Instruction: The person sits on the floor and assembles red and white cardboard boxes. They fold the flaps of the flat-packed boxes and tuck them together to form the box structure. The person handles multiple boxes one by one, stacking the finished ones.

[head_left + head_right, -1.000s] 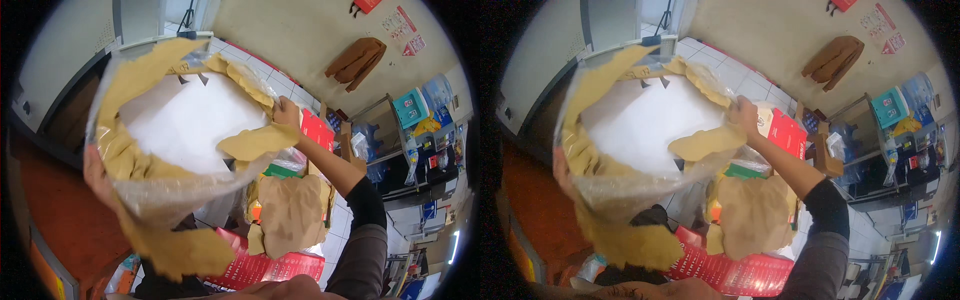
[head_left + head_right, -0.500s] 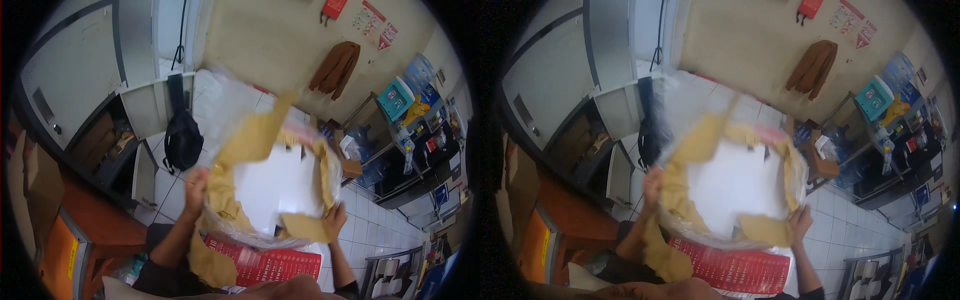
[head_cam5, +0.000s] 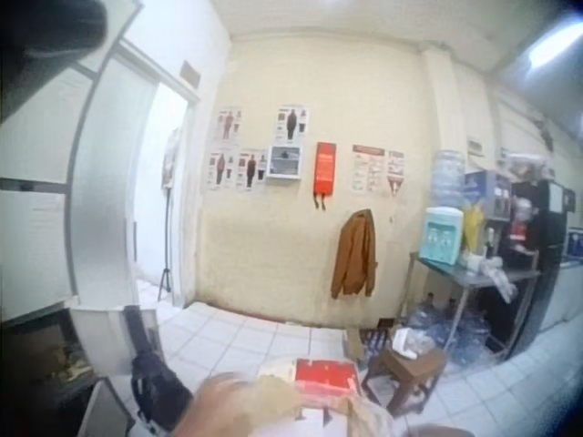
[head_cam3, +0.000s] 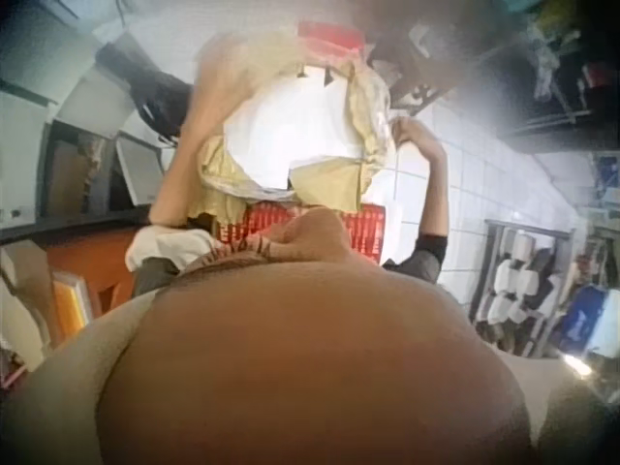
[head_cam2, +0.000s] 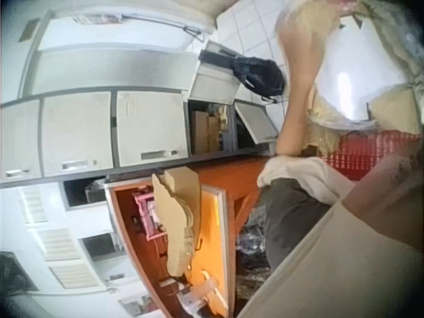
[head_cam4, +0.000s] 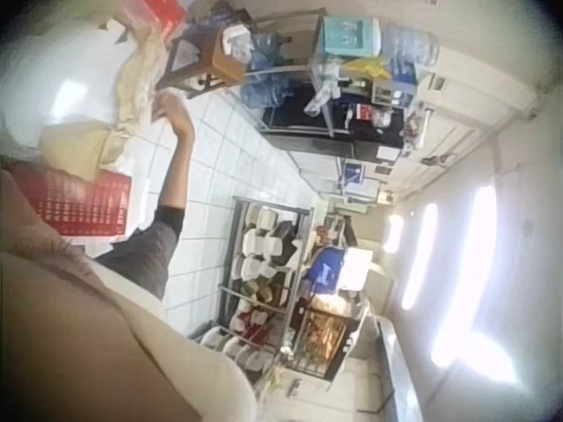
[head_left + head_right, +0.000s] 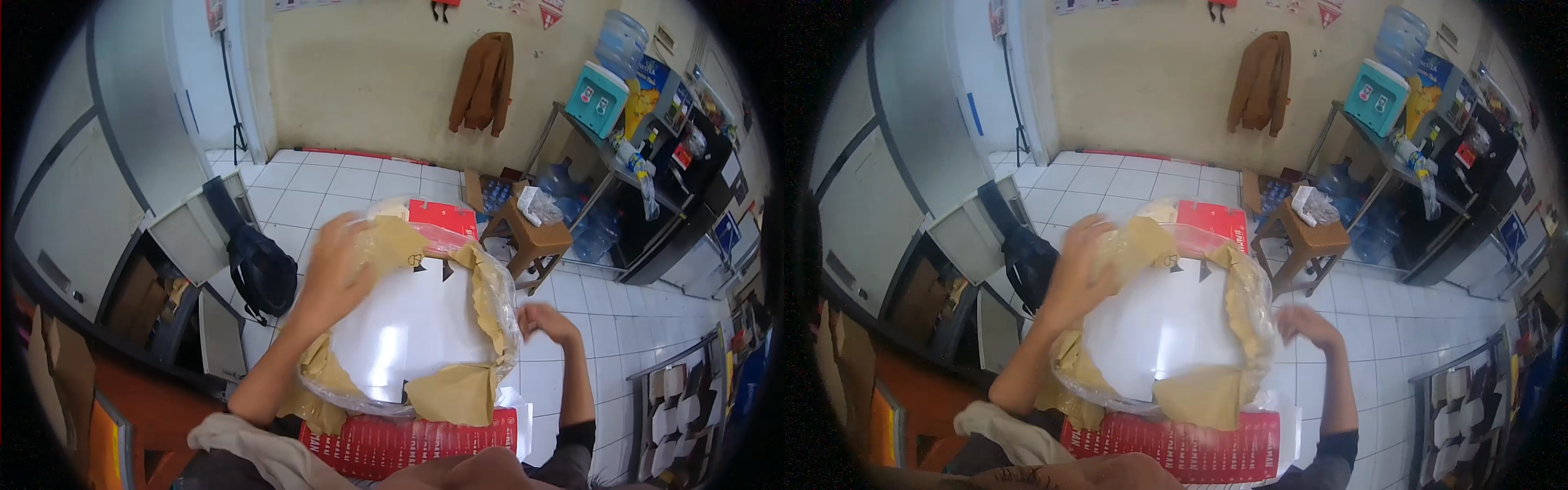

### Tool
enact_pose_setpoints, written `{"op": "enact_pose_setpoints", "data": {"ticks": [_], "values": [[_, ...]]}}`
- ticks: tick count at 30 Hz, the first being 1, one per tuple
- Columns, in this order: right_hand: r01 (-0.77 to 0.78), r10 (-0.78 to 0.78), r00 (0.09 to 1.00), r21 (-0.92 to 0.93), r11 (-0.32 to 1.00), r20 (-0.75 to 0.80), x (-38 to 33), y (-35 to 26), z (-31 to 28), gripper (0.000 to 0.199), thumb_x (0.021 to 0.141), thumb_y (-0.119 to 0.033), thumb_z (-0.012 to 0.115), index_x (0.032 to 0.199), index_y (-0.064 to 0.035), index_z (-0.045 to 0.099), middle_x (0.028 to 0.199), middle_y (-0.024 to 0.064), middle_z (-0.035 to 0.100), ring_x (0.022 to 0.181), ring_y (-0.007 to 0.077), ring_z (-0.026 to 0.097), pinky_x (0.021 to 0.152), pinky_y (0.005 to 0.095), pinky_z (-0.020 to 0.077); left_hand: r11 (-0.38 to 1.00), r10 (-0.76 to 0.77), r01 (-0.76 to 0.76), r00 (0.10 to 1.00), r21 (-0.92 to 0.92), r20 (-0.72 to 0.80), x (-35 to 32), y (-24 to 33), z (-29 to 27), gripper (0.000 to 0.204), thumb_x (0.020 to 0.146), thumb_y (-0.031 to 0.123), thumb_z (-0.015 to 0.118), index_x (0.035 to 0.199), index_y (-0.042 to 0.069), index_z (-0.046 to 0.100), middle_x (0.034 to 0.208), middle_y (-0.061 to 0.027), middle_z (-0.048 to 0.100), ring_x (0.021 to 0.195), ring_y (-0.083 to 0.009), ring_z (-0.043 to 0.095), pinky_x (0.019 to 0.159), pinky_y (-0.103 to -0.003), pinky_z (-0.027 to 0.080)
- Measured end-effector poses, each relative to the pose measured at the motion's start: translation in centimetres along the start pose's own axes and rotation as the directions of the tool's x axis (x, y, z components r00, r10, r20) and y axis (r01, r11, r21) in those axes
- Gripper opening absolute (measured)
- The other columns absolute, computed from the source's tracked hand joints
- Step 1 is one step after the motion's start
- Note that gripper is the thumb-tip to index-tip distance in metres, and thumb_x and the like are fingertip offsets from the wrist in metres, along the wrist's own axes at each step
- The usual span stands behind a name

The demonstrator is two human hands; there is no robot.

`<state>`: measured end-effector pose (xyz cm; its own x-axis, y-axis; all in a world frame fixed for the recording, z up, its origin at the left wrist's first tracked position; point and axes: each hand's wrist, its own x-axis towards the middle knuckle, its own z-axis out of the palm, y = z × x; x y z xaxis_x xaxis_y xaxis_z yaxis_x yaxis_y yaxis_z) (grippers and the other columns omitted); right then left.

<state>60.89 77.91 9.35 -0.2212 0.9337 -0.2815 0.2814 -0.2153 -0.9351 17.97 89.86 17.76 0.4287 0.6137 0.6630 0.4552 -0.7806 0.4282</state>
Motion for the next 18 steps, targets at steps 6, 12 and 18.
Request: {"op": "enact_pose_setpoints", "data": {"ticks": [6, 12, 18], "values": [[0.064, -0.39, 0.728, -0.51, 0.858, -0.564, 23.8, 11.6, -4.2, 0.044, 0.08, -0.041, 0.065, 0.098, -0.0003, 0.061, 0.077, 0.0161, 0.063, 0.076, 0.0313, 0.062, 0.072, 0.0389, 0.0496, 0.997, 0.072, -0.073, 0.935, -0.01, 0.347, 3.9, 0.0, 20.1, 0.04, 0.085, 0.04, 0.054, 0.117, 0.018, 0.06, 0.117, -0.0078, 0.056, 0.112, -0.0287, 0.048, 0.092, -0.046, 0.035], [-0.402, 0.004, 0.682, -0.37, 0.838, -0.732, 31.6, 11.6, -3.5, 0.06, 0.076, -0.051, 0.06, 0.101, 0.0041, 0.065, 0.099, 0.029, 0.063, 0.105, 0.0406, 0.058, 0.088, 0.0442, 0.0452, 0.997, 0.052, -0.071, 0.933, 0.041, 0.356, 2.7, 1.4, 21.8, 0.045, 0.087, 0.049, 0.049, 0.123, 0.025, 0.056, 0.119, -0.0071, 0.054, 0.111, -0.0264, 0.047, 0.088, -0.051, 0.03], [-0.436, 0.318, 0.65, 0.005, 0.9, -0.69, 35.5, 11.4, -3.2, 0.062, 0.074, -0.052, 0.061, 0.103, 0.0028, 0.066, 0.108, 0.0256, 0.062, 0.106, 0.038, 0.058, 0.094, 0.0454, 0.0404, 0.992, 0.026, -0.069, 0.934, 0.108, 0.355, 2.7, 0.1, 21.3, 0.045, 0.087, 0.048, 0.048, 0.124, 0.025, 0.056, 0.121, -0.0084, 0.053, 0.11, -0.0265, 0.047, 0.087, -0.049, 0.031]]}}
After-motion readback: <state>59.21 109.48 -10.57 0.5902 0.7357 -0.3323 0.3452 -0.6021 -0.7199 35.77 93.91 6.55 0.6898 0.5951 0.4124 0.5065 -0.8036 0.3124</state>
